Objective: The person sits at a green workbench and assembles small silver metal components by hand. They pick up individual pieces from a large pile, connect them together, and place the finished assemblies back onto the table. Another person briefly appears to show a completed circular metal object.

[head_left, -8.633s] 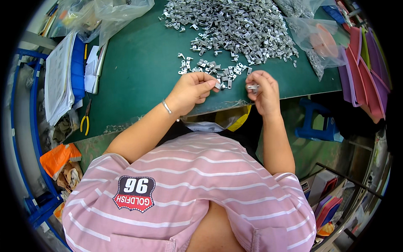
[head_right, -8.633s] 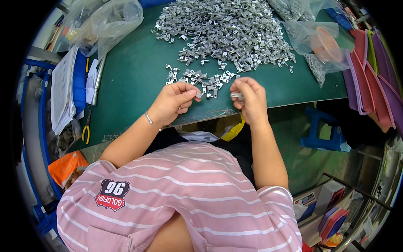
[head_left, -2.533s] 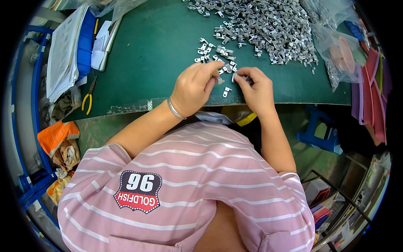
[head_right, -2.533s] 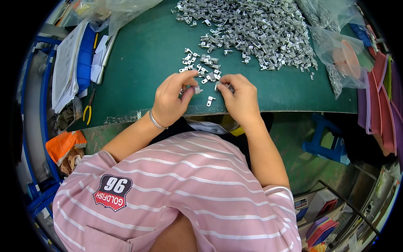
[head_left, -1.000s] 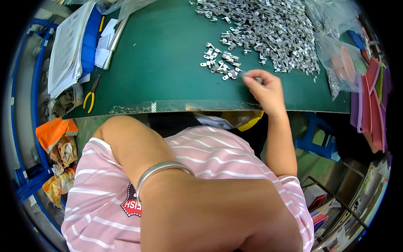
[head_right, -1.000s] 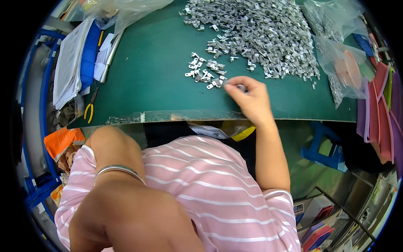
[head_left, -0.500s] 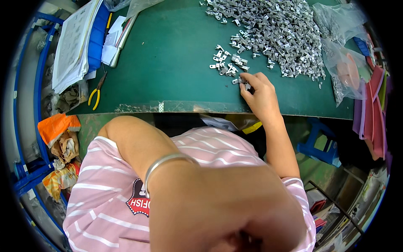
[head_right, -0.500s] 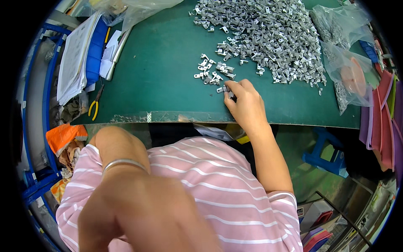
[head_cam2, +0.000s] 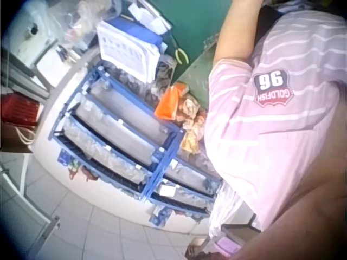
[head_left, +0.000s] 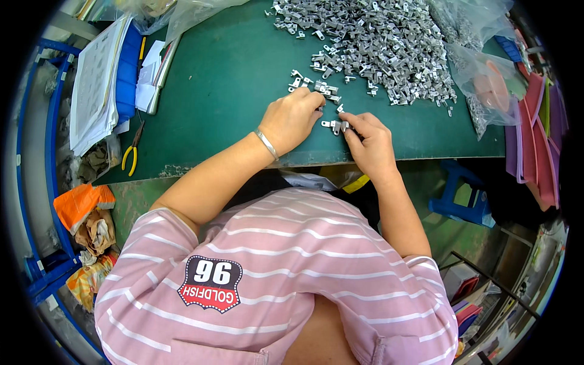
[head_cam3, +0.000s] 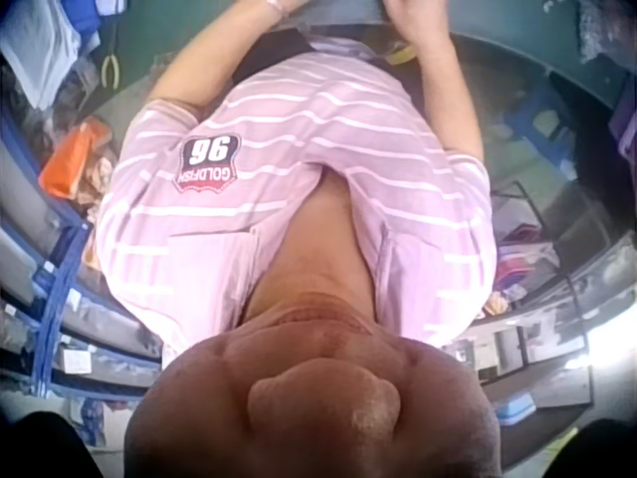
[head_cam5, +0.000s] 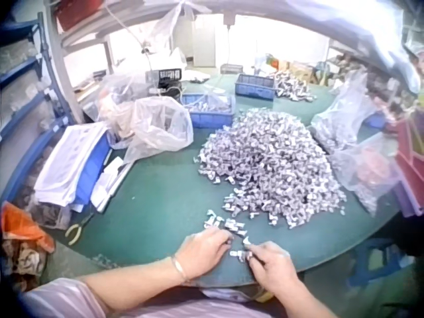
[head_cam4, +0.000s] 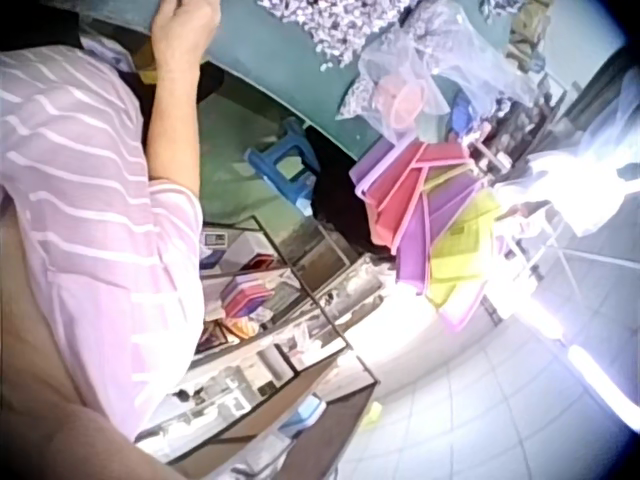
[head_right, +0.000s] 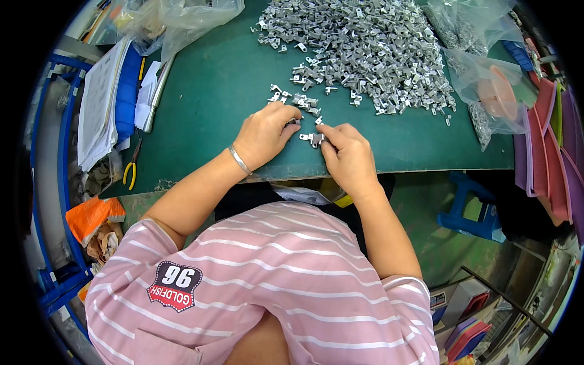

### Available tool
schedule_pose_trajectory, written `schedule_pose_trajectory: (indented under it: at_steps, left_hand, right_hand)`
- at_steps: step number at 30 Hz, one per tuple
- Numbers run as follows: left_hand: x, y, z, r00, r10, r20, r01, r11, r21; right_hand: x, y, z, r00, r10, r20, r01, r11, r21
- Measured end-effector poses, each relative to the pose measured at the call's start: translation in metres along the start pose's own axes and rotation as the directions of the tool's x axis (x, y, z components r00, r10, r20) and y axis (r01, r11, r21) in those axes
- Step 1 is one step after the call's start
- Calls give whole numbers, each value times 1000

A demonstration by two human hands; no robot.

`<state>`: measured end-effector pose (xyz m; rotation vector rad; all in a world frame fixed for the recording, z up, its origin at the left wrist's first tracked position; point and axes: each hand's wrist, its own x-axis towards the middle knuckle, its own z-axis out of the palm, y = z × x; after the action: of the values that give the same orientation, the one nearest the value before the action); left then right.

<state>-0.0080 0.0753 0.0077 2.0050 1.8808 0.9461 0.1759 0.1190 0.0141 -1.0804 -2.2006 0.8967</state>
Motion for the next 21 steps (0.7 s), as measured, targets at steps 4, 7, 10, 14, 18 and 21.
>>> schedule_pose_trajectory:
  at_steps: [4,7,10,14,18,21]
  left_hand:
    - [-3,-6,2,998,57,-40,-65,975,-212]
    - [-3,6,-11,939,-252,233,343,724,-599]
    - [-5,8,-16,781,-251,572,584,-32,-811]
    - [-6,10,-17,727,-198,657,594,-298,-747]
    - [-4,9,-21,730,-248,637,591,-239,-770]
    - [-1,2,-20,837,-316,447,532,281,-799]
  right_hand:
    - [-1,2,0,999,-33,29,34,999,-30]
    - [-1,4,-1,997,-61,43,62,998,-23]
    - [-1,-1,-1,994,-84,75,88,995,-56]
    - [3,5,-3,997,-71,41,66,992,110]
    - [5,10,-27,893,280,353,-429,289,856]
    - [10,9,-26,894,341,291,-439,533,723]
